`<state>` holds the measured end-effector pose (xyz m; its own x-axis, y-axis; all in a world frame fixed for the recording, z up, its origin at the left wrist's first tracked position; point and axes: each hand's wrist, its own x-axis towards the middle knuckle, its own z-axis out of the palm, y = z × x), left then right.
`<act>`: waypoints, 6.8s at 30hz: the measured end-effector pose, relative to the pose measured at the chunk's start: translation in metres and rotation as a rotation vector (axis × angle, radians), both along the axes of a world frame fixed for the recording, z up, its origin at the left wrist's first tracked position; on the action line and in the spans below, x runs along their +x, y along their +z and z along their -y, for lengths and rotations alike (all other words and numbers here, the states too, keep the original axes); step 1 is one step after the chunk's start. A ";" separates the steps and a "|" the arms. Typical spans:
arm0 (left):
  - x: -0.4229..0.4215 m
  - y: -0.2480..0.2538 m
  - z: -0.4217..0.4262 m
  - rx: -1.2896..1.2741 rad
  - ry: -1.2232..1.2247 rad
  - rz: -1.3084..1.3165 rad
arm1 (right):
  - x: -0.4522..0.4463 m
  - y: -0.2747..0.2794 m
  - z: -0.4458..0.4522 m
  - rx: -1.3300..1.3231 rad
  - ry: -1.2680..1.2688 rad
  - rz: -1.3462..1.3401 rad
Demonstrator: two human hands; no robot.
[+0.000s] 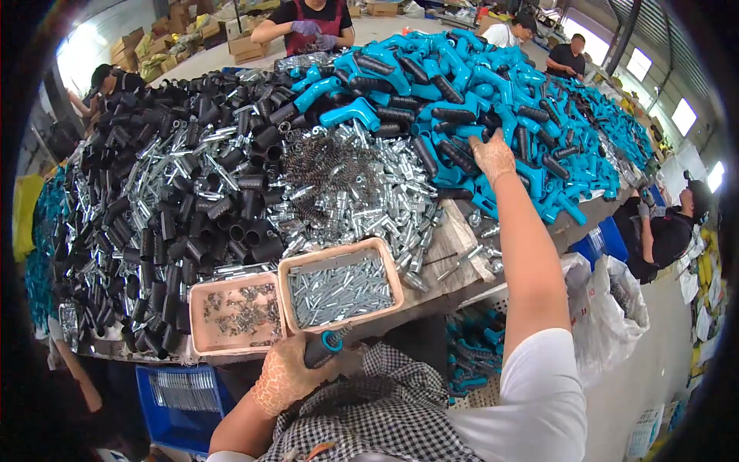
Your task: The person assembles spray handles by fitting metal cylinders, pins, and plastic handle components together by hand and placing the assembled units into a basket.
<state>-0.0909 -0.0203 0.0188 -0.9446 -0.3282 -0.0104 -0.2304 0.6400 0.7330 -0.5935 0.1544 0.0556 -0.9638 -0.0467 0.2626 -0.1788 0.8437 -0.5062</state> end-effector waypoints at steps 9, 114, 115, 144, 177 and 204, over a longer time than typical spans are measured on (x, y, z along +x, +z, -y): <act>0.026 0.016 0.005 -0.079 0.129 0.081 | 0.061 -0.031 0.006 -1.478 0.149 0.791; 0.042 0.021 0.011 -0.709 -0.269 0.073 | 0.390 -0.031 -0.026 -0.194 1.384 0.347; 0.034 0.033 0.012 -0.772 -0.104 0.338 | 0.395 -0.034 -0.025 -0.358 1.326 0.397; 0.060 0.026 0.045 0.610 -0.133 0.095 | 0.245 0.022 0.077 -0.079 0.906 0.120; 0.079 -0.006 -0.016 -0.655 -0.243 0.005 | 0.386 -0.029 0.004 0.168 1.434 0.480; 0.093 -0.020 -0.009 -0.320 -0.313 0.007 | 0.390 -0.062 -0.014 0.044 1.547 0.312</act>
